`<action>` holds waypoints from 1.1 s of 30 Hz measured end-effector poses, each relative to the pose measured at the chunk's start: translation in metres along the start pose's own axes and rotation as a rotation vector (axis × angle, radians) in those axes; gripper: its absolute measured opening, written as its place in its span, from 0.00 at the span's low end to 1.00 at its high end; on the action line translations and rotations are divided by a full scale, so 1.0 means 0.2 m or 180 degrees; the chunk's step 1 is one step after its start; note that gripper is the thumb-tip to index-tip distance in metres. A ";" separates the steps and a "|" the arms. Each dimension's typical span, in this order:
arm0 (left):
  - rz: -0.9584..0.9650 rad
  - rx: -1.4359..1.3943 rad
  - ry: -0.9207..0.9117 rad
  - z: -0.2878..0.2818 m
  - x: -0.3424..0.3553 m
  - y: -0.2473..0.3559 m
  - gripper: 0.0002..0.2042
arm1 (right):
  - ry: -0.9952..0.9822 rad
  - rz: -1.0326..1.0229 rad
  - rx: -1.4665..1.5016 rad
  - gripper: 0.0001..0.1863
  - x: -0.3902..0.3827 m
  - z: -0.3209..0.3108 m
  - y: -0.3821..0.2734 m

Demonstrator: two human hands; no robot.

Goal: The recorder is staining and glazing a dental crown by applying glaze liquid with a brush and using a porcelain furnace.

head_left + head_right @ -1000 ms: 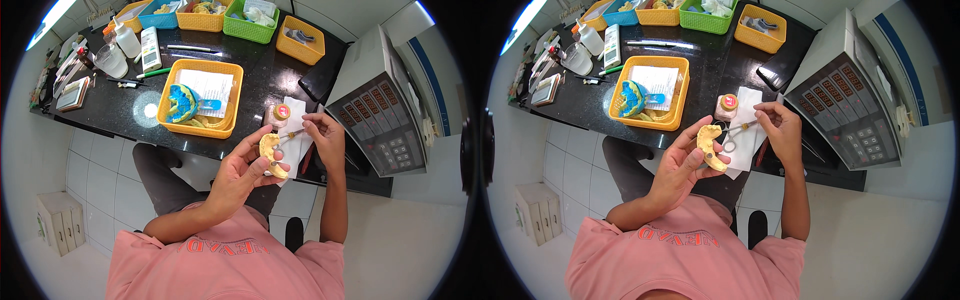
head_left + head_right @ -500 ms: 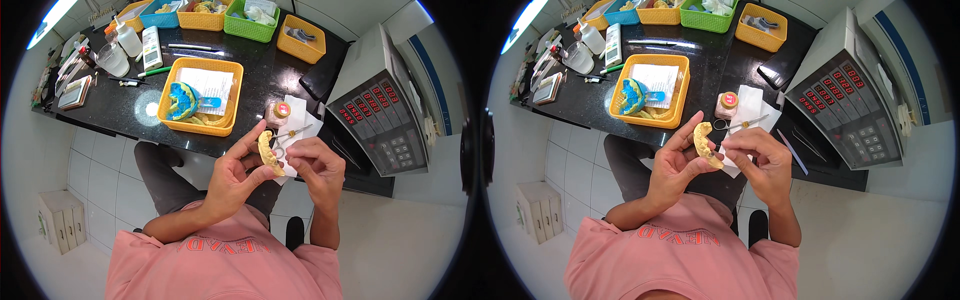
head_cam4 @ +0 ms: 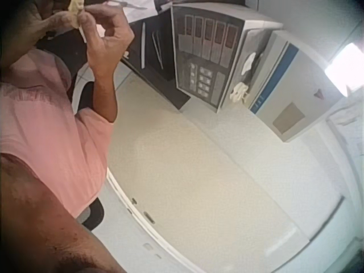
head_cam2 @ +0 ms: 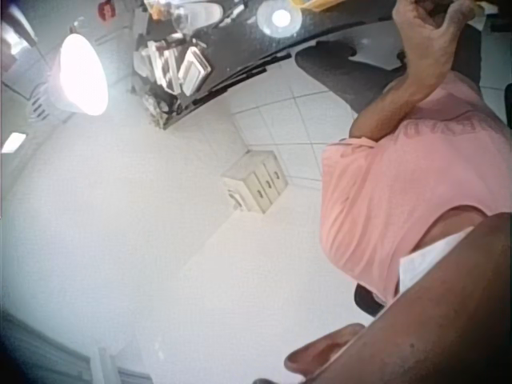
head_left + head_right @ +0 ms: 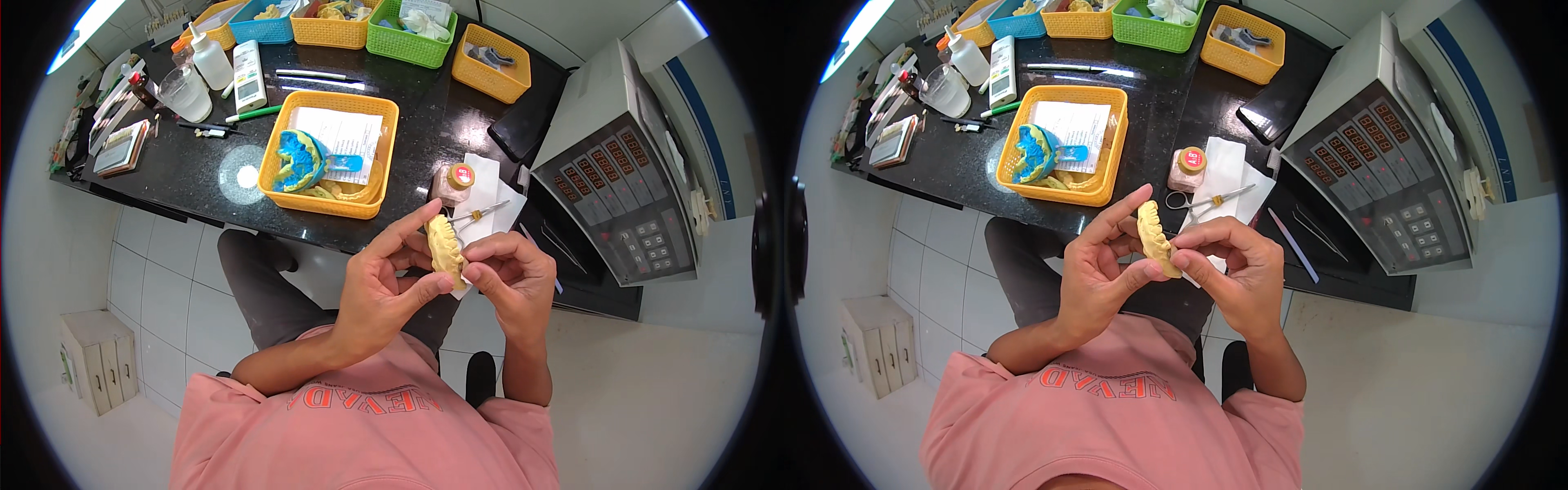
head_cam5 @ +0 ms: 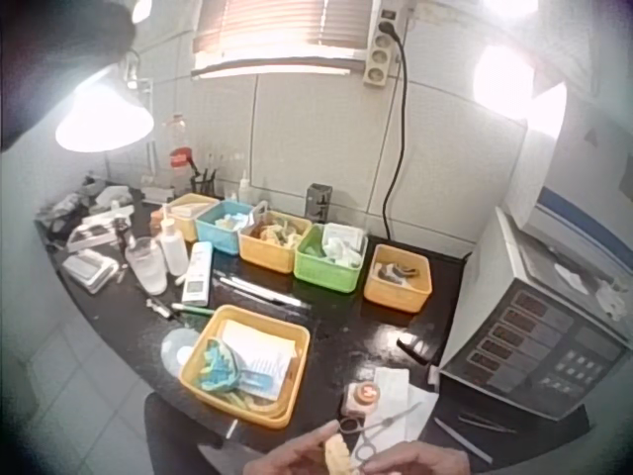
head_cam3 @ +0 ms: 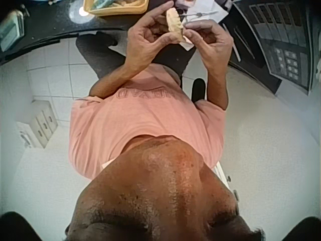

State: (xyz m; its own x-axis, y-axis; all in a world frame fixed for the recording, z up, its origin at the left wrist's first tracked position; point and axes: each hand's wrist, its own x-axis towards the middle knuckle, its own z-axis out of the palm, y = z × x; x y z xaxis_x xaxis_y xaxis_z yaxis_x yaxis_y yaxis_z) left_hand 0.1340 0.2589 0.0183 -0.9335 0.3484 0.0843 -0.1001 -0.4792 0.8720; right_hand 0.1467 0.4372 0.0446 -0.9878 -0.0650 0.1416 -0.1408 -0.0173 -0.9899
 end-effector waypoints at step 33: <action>0.0315 0.0348 0.0001 -0.03 -0.01 -0.02 0.34 | -0.0232 -0.0071 -0.0550 0.07 0.02 0.01 0.00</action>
State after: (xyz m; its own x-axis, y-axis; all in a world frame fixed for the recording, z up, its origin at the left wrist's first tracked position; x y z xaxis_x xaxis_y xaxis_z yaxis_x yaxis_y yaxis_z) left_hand 0.1340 0.2553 0.0124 -0.9371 0.3035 0.1722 0.0304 -0.4206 0.9067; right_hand 0.1426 0.4352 0.0453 -0.9777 -0.1388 0.1577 -0.1783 0.1518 -0.9722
